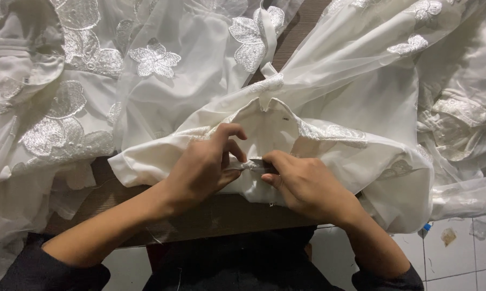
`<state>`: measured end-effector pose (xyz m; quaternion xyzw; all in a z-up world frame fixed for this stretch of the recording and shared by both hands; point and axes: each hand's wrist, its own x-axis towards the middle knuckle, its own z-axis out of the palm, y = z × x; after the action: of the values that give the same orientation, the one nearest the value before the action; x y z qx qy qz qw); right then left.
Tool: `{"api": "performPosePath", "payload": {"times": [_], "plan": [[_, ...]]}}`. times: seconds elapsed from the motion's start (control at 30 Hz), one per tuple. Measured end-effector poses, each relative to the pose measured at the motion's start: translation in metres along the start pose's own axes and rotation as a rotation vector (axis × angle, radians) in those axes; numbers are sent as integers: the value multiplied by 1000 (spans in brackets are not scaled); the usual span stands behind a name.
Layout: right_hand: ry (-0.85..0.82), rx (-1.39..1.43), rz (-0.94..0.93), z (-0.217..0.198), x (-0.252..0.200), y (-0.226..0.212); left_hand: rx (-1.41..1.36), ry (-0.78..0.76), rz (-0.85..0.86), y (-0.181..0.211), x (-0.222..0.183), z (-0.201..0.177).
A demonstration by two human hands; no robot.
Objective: Trimming loose threads and inspecting a white embroidered dress on a work table.
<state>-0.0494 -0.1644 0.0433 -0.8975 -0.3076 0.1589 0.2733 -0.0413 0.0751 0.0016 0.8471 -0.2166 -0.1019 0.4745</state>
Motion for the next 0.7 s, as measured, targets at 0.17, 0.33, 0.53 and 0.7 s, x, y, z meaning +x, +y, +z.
{"api": "performPosePath", "payload": {"times": [0.17,0.33,0.53,0.7], "plan": [[32,-115,-35,5,8,-7,105,44,-6,-5,-3,3],[76,-194,-54,11,11,-6,120,60,-5,-10,-5,7],[137,-278,-68,17,11,-1,-32,91,-25,-9,0,4],[222,54,71,22,3,12,-4,34,6,-10,6,-2]]}}
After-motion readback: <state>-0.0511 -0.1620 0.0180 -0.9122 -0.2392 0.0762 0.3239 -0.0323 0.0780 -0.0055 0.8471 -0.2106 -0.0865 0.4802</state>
